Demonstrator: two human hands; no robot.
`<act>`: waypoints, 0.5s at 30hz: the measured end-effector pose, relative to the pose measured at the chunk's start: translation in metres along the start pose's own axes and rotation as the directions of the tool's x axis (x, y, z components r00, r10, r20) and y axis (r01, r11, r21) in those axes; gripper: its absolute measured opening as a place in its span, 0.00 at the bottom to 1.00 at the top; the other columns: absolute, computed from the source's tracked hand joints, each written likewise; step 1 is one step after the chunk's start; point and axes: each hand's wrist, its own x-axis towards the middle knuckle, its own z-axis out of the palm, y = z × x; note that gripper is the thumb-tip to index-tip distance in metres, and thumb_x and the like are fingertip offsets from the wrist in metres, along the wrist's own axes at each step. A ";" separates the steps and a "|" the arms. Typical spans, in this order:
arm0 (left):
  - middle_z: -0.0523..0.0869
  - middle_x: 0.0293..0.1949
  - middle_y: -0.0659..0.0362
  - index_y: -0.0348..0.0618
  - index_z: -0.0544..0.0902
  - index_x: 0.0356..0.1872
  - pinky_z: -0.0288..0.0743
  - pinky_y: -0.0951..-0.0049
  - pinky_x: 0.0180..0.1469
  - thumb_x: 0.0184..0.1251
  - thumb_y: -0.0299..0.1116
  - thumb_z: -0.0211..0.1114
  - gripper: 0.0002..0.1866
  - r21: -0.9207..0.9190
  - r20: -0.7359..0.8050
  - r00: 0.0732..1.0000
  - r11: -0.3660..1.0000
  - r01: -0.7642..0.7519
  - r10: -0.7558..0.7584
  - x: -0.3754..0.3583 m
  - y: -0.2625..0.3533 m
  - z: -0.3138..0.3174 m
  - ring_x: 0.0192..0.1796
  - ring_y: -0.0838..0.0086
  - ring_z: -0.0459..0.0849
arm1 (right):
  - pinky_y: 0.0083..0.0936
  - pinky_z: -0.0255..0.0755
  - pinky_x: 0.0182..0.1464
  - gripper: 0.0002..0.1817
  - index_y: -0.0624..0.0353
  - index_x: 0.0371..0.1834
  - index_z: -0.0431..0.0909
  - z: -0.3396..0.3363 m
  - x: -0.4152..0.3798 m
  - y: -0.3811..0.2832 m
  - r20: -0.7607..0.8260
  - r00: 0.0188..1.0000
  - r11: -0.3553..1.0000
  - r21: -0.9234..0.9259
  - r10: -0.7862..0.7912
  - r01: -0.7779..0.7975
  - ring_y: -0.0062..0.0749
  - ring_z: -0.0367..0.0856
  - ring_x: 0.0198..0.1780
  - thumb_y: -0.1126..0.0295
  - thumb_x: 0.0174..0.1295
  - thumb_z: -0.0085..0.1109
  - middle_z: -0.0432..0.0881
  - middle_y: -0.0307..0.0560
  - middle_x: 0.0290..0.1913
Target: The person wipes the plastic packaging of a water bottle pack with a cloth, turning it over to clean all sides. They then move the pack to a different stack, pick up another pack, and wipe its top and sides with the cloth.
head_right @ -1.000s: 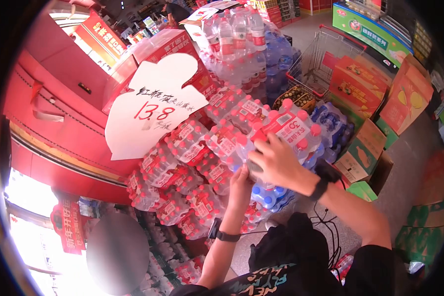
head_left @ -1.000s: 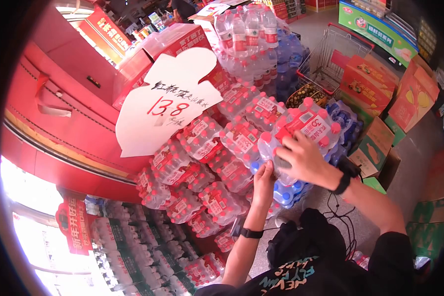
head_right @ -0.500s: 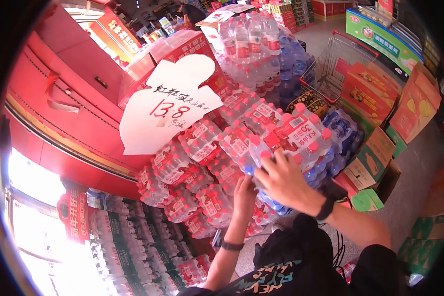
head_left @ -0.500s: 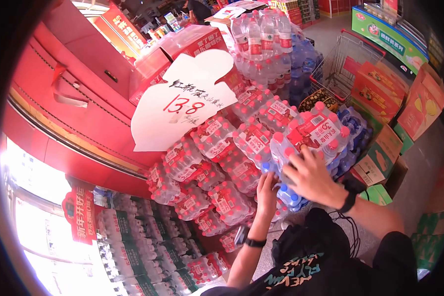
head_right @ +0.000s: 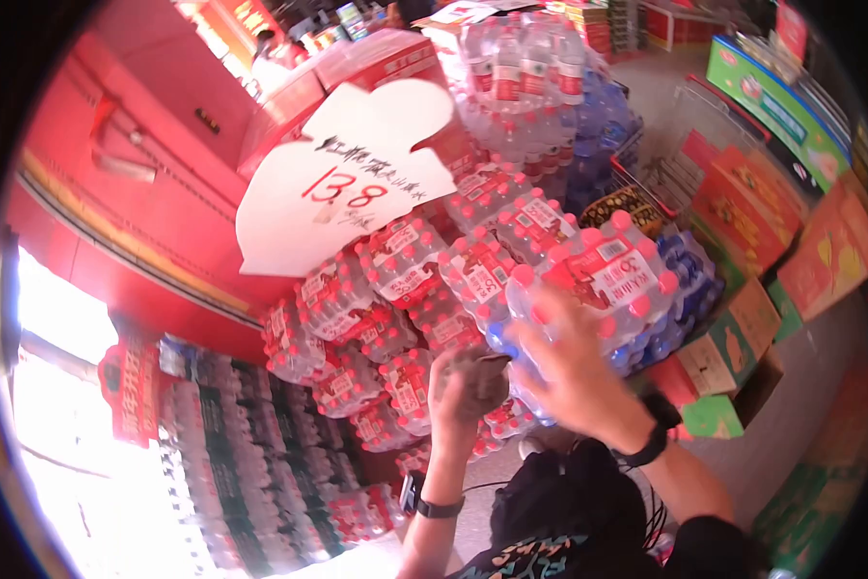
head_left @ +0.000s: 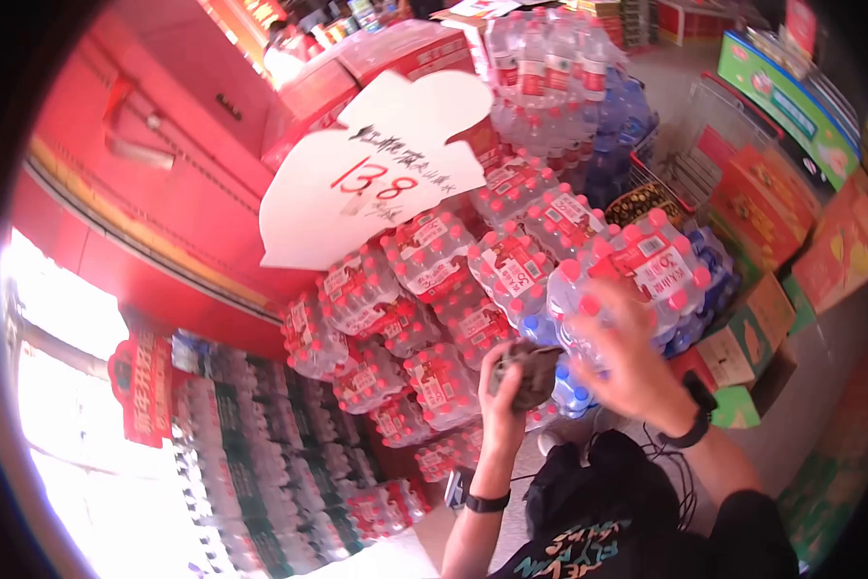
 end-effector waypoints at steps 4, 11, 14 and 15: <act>0.81 0.65 0.47 0.40 0.82 0.61 0.76 0.60 0.68 0.71 0.31 0.75 0.20 0.563 0.147 0.921 0.735 -0.378 0.361 0.038 -0.014 0.053 0.66 0.57 0.83 | 0.54 0.62 0.72 0.16 0.55 0.55 0.81 -0.010 0.018 0.065 -0.203 0.969 0.952 -0.240 0.142 -0.190 0.56 0.69 0.75 0.63 0.67 0.69 0.73 0.56 0.70; 0.81 0.56 0.44 0.37 0.83 0.54 0.73 0.56 0.67 0.76 0.27 0.67 0.10 0.828 -0.039 0.894 0.515 -0.221 0.447 0.034 -0.140 -0.004 0.63 0.51 0.80 | 0.51 0.63 0.70 0.16 0.55 0.57 0.80 0.015 0.013 0.083 -0.075 0.987 0.908 -0.389 0.139 -0.158 0.49 0.73 0.71 0.66 0.68 0.66 0.78 0.48 0.64; 0.82 0.52 0.51 0.36 0.84 0.50 0.73 0.60 0.64 0.76 0.28 0.69 0.08 0.601 -0.232 0.910 0.786 -0.143 0.343 0.047 -0.126 -0.017 0.57 0.60 0.81 | 0.51 0.63 0.69 0.15 0.55 0.57 0.80 0.013 0.019 0.084 -0.068 0.991 0.903 -0.408 0.115 -0.133 0.50 0.74 0.69 0.68 0.69 0.64 0.78 0.47 0.63; 0.82 0.52 0.53 0.37 0.84 0.48 0.72 0.61 0.64 0.74 0.29 0.71 0.09 0.494 -0.251 0.911 0.853 -0.170 0.327 0.055 -0.104 -0.004 0.56 0.62 0.81 | 0.50 0.63 0.69 0.16 0.55 0.57 0.80 0.013 0.019 0.085 -0.072 0.990 0.897 -0.418 0.124 -0.143 0.50 0.74 0.69 0.68 0.68 0.64 0.78 0.47 0.63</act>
